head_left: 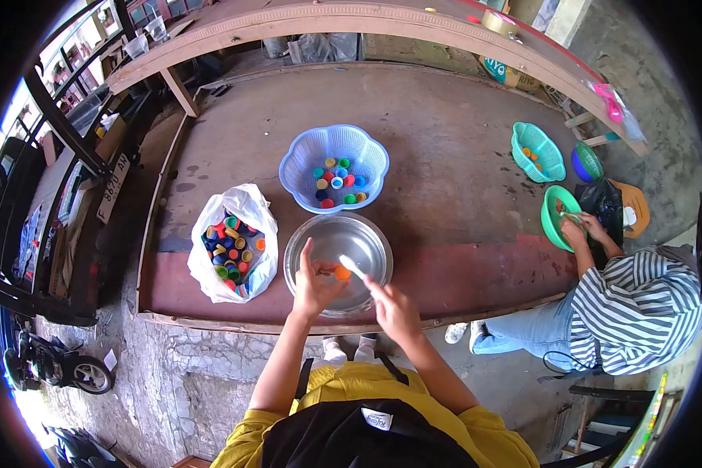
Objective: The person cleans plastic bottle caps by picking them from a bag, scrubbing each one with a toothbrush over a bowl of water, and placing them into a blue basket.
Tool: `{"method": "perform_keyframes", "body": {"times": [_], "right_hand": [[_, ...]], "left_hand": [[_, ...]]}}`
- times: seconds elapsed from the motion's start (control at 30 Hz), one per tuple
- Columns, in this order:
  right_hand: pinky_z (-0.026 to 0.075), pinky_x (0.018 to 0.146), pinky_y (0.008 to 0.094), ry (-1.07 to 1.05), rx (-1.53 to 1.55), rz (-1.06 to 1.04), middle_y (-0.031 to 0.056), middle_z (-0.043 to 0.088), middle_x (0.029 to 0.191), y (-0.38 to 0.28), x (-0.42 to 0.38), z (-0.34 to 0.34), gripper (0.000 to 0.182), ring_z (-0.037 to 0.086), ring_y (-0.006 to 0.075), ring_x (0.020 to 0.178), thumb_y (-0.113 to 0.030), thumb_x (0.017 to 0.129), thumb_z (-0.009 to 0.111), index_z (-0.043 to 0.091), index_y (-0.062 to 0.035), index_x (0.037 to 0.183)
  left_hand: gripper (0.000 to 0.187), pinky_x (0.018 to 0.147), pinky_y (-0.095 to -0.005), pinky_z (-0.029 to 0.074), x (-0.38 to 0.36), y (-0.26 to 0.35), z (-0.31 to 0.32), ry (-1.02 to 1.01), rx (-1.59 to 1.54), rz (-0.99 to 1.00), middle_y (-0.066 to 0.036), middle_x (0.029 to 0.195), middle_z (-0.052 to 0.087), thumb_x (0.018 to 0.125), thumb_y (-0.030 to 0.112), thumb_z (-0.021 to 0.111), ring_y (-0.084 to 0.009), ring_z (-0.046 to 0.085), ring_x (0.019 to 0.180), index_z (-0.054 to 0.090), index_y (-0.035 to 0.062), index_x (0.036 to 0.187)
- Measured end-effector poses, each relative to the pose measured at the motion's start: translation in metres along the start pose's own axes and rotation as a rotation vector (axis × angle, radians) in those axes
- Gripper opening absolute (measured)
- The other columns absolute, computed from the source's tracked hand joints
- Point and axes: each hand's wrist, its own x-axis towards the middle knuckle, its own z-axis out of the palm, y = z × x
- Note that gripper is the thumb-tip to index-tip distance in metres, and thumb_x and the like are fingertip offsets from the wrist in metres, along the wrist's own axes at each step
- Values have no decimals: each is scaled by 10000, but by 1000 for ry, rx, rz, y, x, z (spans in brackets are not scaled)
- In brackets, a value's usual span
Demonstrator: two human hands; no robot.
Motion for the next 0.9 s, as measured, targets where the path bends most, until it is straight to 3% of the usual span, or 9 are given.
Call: {"method": "perform_keyframes", "body": {"times": [0.07, 0.2, 0.3, 0.33, 0.43, 0.6, 0.7, 0.83, 0.9], "right_hand": [[471, 528, 402, -53, -27, -66, 109, 525, 725, -6, -5, 0, 526, 563, 294, 595, -18, 811, 557, 498, -210, 1296], [481, 575, 392, 77, -9, 101, 113, 554, 753, 3, 1, -2, 497, 577, 297, 642, 4, 810, 541, 523, -165, 1277], [473, 541, 404, 78, 61, -64, 103, 534, 726, -8, -7, -3, 530, 562, 295, 598, -15, 803, 558, 505, -203, 1295], [475, 552, 405, -31, 1, -47, 99, 537, 721, -13, -12, -3, 535, 565, 294, 603, -15, 804, 557, 500, -202, 1302], [474, 550, 408, 129, 74, 16, 91, 527, 723, 2, -7, 6, 550, 563, 283, 599, -26, 792, 572, 499, -211, 1304], [480, 562, 403, -53, -22, -39, 120, 557, 759, -8, -9, -7, 458, 566, 312, 630, -26, 842, 537, 521, -171, 1277], [479, 553, 401, 15, -84, 123, 105, 550, 748, 6, -2, -5, 493, 568, 293, 620, -26, 819, 558, 522, -195, 1281], [478, 550, 400, -65, 0, -67, 111, 550, 745, -7, -4, -10, 520, 563, 294, 615, 1, 797, 557, 520, -189, 1280], [482, 553, 400, -59, -33, -20, 110, 556, 757, -3, -5, -2, 524, 566, 287, 614, 6, 792, 557, 519, -181, 1281]], "left_hand": [[1029, 775, -297, 518, 0, 0, 1, 6, 5, 3, -144, 903, 666, 630, 62, 817, -190, 647, 811, 146, -2, 1406], [1050, 770, -296, 517, 1, -6, 5, 21, -80, 51, -145, 904, 663, 635, 62, 815, -188, 644, 804, 110, -3, 1410], [1056, 769, -299, 516, 4, -11, 6, 41, -70, 37, -147, 911, 663, 644, 60, 808, -192, 645, 803, 87, -3, 1413], [1057, 769, -300, 516, 4, -12, 6, 48, -60, 34, -147, 912, 663, 647, 60, 806, -193, 645, 802, 80, -4, 1413], [1056, 771, -304, 516, 3, -7, 6, 17, -42, 96, -149, 906, 663, 652, 60, 803, -200, 650, 803, 74, -6, 1413], [1061, 772, -306, 517, -3, -7, 9, 12, -60, 98, -151, 911, 663, 657, 60, 797, -212, 654, 808, 59, -2, 1416], [1068, 770, -308, 519, -4, -1, 6, 9, -39, 103, -150, 908, 664, 652, 52, 794, -216, 655, 810, 56, 7, 1421], [1087, 764, -315, 524, -3, 4, 3, 49, 8, 161, -140, 887, 666, 628, 35, 797, -218, 655, 808, 61, 18, 1427], [1100, 769, -315, 523, -3, 3, 5, 51, -8, 131, -135, 877, 667, 614, 30, 802, -216, 655, 805, 64, 23, 1430]]}}
